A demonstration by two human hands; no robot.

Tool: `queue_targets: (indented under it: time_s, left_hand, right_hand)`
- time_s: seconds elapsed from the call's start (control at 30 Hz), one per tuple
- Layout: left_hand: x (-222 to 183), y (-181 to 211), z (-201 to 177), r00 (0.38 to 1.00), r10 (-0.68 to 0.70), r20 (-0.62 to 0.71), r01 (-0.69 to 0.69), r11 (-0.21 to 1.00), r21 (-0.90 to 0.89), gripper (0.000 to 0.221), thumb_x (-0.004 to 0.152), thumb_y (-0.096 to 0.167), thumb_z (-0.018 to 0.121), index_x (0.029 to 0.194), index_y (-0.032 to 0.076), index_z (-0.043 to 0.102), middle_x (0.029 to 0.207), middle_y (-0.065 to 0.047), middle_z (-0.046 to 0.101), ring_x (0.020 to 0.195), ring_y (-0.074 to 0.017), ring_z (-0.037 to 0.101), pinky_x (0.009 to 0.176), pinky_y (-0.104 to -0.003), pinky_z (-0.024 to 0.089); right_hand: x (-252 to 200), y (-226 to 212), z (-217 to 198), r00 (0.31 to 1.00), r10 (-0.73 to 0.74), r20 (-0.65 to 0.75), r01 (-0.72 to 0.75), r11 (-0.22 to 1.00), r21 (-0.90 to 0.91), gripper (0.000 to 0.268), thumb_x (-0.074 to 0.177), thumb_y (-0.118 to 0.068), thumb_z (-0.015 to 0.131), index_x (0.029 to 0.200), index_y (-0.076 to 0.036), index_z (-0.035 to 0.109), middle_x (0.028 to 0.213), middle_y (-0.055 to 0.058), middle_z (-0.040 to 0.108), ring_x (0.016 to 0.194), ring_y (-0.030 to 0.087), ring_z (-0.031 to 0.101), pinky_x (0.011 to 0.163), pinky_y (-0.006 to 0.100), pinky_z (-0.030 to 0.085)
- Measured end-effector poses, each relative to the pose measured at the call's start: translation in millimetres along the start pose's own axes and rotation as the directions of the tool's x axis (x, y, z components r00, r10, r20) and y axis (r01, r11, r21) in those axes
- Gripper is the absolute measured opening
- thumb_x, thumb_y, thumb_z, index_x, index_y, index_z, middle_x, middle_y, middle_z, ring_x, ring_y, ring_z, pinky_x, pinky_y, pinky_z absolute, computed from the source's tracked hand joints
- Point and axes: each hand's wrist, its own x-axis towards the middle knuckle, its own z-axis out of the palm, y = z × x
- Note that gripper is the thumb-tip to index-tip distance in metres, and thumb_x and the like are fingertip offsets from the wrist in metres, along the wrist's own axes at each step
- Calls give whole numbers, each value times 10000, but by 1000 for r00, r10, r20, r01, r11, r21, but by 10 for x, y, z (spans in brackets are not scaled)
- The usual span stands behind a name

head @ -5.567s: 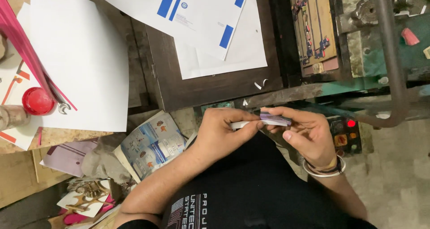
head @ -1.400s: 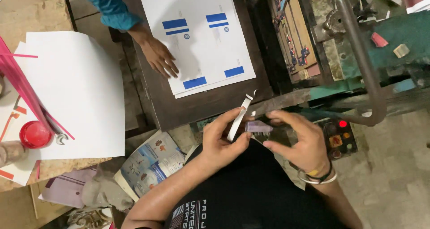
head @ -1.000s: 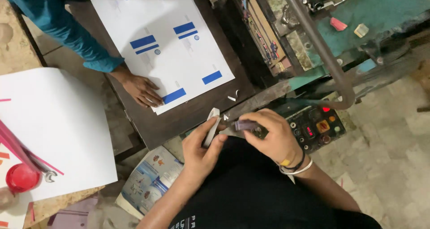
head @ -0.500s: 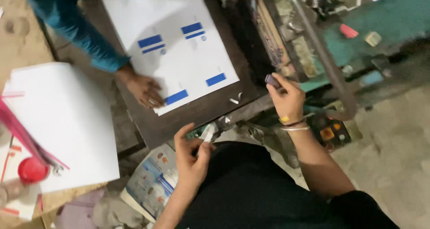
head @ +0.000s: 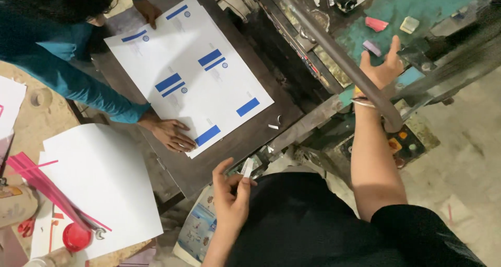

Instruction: The recorder and another individual are aligning paper and adjusting components on a mechanical printing or binding press.

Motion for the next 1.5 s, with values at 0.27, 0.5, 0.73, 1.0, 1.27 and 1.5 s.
queue_targets:
  time_s: [0.27,0.5,0.73,1.0,1.27,1.5]
  left_hand:
    - [47,-208,7,991,27,129,7,968,-253,452,973,41,537,1407,63,411,736,-76,645,661,-106,543,629,-244,418]
    - [57,23,69,976,174,129,-148,971,-189,567,1028,127,596,1519,53,324,1139,-168,659,1002,-181,615,872,-303,486]
    - [142,-99,-68,989,-7,-150,-19,986,-168,693,940,138,656,1525,99,284,1271,-178,652,1053,-218,653,856,-355,567]
    - [94,-123,15,993,84,-88,-96,985,-143,733,907,94,706,1510,84,290,1230,-173,667,958,-195,689,827,-341,595]
    - [48,-125,-56,989,-107,-97,106,994,-22,721,877,119,714,1485,92,328,1205,-149,689,945,-181,714,791,-337,606]
    - [64,-229,-13,998,-37,-44,33,996,-84,720,877,134,714,1492,73,344,1208,-165,696,927,-207,718,791,-346,594]
  right_hand:
    - [-1030,-1318,-697,897,-264,354,86,891,447,812,795,-169,903,1487,-103,482,1512,174,528,1340,294,541,1152,420,453]
    - [-1113,-1839,-923,-137,-535,834,-604,712,358,430,843,-200,820,1206,-45,650,1028,50,746,901,133,676,825,295,555]
    - [644,-2233,-1292,693,-198,694,-70,939,338,203,1016,-136,702,1196,-62,761,1037,41,778,864,96,702,753,273,528]
    - [1894,-1315,53,761,-501,413,502,857,115,226,933,-144,738,1129,-41,780,1003,175,749,921,320,727,811,418,556]
    - [1604,-1030,771,652,-322,686,597,776,-204,284,877,-280,762,1143,-189,802,1037,178,748,967,403,692,841,517,536]
    - [1693,-897,834,614,-606,506,642,756,125,542,798,-98,798,1318,3,684,1138,249,711,1061,430,664,920,474,526]
